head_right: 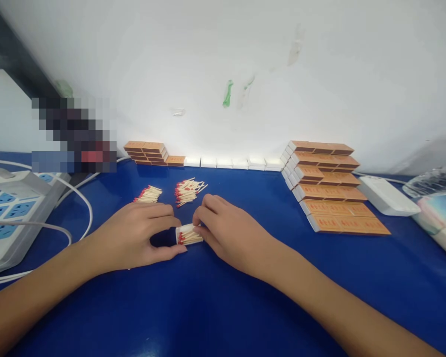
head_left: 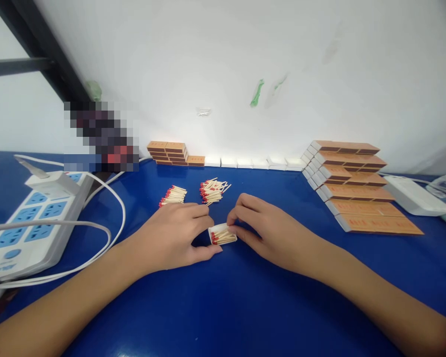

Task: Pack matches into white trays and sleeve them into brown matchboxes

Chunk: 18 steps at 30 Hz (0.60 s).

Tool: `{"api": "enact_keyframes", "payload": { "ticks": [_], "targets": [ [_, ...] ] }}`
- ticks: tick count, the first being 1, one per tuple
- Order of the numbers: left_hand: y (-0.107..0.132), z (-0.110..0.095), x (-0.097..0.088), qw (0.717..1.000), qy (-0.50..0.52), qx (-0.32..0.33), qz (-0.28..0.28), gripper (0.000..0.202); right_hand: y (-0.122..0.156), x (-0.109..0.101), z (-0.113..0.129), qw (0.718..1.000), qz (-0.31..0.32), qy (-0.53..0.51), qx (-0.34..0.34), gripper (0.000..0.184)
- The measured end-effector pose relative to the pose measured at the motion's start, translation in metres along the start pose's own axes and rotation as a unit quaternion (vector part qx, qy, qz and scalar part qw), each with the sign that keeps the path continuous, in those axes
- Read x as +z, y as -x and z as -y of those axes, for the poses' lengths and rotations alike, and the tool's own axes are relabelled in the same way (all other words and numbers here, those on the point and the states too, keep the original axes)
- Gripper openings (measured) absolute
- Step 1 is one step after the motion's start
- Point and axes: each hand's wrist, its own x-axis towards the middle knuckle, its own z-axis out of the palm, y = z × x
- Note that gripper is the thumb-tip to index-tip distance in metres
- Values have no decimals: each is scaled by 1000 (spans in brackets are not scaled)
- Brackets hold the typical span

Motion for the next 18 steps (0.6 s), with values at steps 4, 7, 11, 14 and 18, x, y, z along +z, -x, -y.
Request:
{"api": "enact_keyframes", "payload": {
  "ticks": [4,7,11,14,18],
  "targets": [
    [0,-1,-1,1000,-3,3,-2,27,2,-2,-4,999,19,-31,23,11],
    [0,-2,-1,1000,-2,5,-2,27,2,-3,-2,998,31,-41,29,12],
    [1,-3,-2,1000,11,6,6,27,-5,-1,-3,996,18,-76,43,15],
    [2,-4,-2,1000,20,9,12,26,-15,4,-11,997,-37,-55,31,23],
    [2,-5,-2,1000,19,6,10,25,-27,14,-22,999,-33,17,-9,34]
  ]
}}
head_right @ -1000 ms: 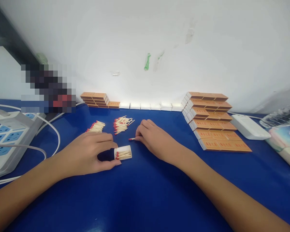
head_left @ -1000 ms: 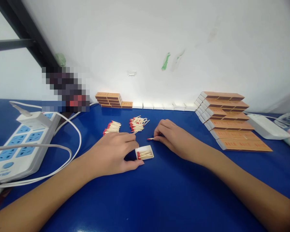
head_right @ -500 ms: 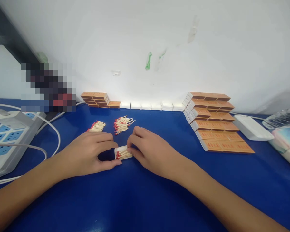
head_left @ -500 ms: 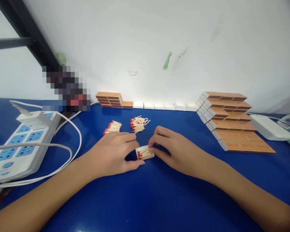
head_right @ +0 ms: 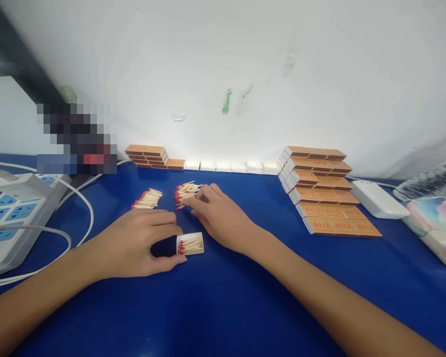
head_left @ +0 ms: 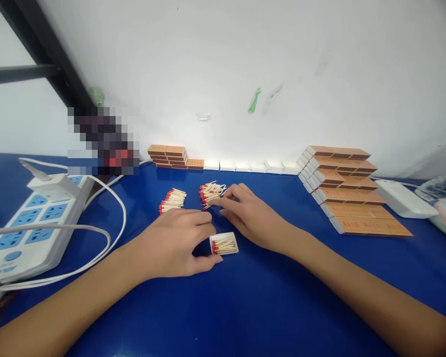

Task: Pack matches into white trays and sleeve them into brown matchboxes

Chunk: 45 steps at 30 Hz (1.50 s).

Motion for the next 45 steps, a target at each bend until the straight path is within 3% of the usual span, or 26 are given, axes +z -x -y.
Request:
{"api": "enact_keyframes", "payload": {
  "ticks": [13,19,34,39,45],
  "targets": [
    [0,-2,0,1000,-5,-1,6,26,0,8,-5,1000,-9,-10,15,27],
    [1,-1,-1,1000,-8,-4,9,25,2,9,-9,998,-28,-36,35,9],
    [-1,2,-2,1000,-21,-11,14,28,16,-5,-15,997,6,-24,77,11],
    [-2,2,-2,999,-43,-30,-3,29,18,-16,-2,996,-21,-38,73,13],
    [-4,3,0,999,-31,-38,-8,27,20,-15,20,998,0,-47,36,10]
  ]
}}
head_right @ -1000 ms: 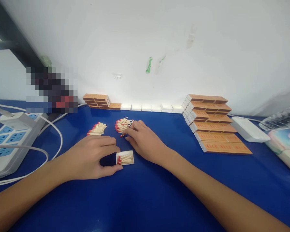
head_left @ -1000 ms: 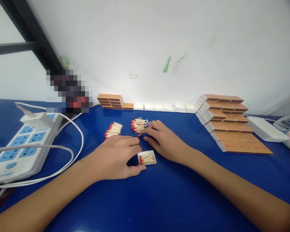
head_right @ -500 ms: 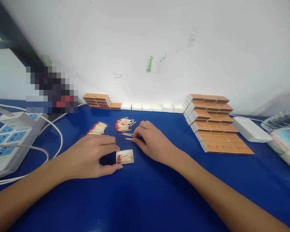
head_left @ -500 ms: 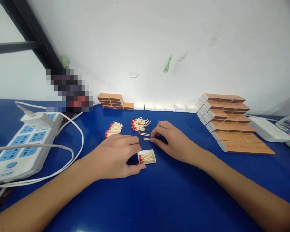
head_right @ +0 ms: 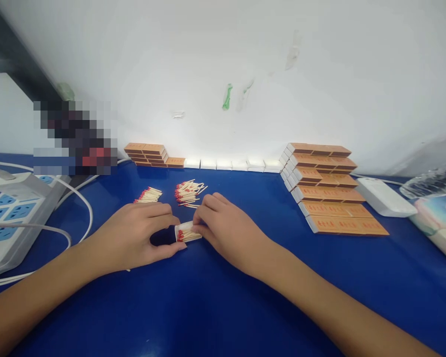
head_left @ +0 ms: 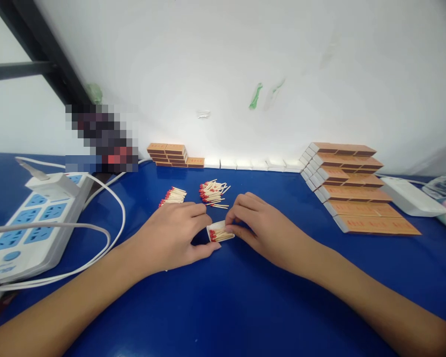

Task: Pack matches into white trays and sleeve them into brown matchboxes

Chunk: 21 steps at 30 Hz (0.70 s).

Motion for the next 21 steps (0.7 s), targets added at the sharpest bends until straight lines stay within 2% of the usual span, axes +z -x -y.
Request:
{"api": "enact_keyframes", "payload": {
  "ticks": [3,7,12,16,21],
  "targets": [
    [1,0,0,1000,4,20,3,27,-3,3,-5,999,-21,-23,14,8],
    [2,-1,0,999,11,29,12,26,-11,12,-23,995,-70,-2,72,7],
    [3,-1,-1,999,7,31,14,26,-20,23,-35,995,-44,-7,91,6],
    [1,-1,-1,1000,-3,22,14,27,-17,16,-32,996,-33,18,79,10],
    [0,1,1,1000,-14,-17,1,27,-10,2,-23,997,-45,-7,59,11]
  ]
}}
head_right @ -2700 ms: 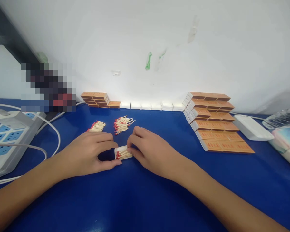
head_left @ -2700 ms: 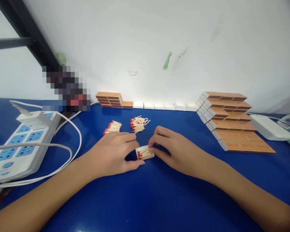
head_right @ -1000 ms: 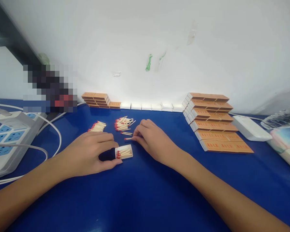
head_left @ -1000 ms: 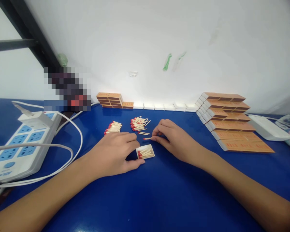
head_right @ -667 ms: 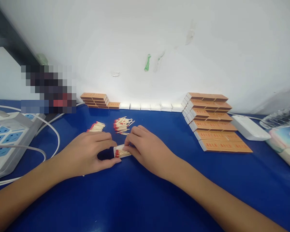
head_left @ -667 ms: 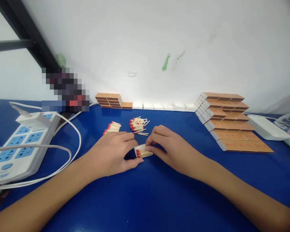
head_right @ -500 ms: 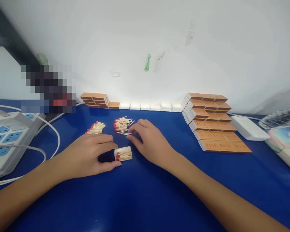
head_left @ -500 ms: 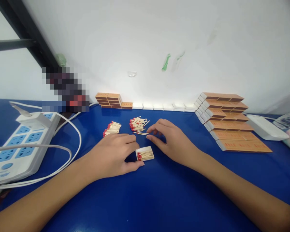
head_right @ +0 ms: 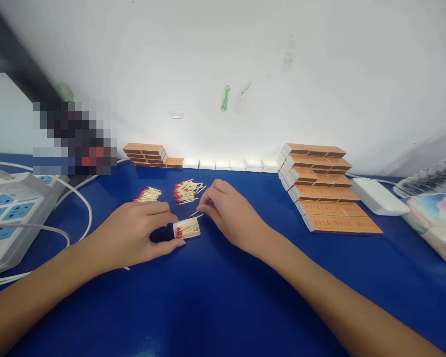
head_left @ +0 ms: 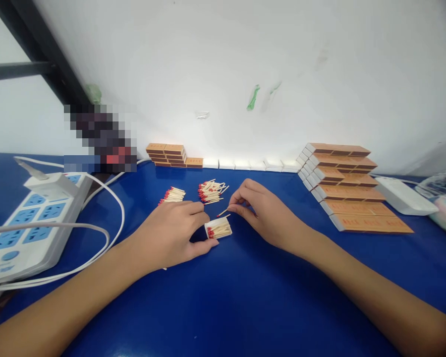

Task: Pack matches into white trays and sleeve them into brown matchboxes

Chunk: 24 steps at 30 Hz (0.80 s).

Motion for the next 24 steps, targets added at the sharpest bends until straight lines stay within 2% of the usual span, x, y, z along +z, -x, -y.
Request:
{"api": "enact_keyframes", "payload": {
  "ticks": [2,6,9,17,24],
  "targets": [
    [0,0,0,1000,4,-5,5,26,2,-2,1,1000,11,6,-9,6],
    [0,-2,-3,999,27,22,31,24,4,-1,-3,997,73,4,-14,17],
    [1,-4,-4,998,31,36,33,24,4,1,-5,996,91,11,-7,6],
    [1,-2,-3,998,29,41,24,25,4,2,-4,995,70,66,-30,13],
    [1,-2,-3,999,23,41,20,26,5,-1,4,996,61,56,-25,13]
  ]
}}
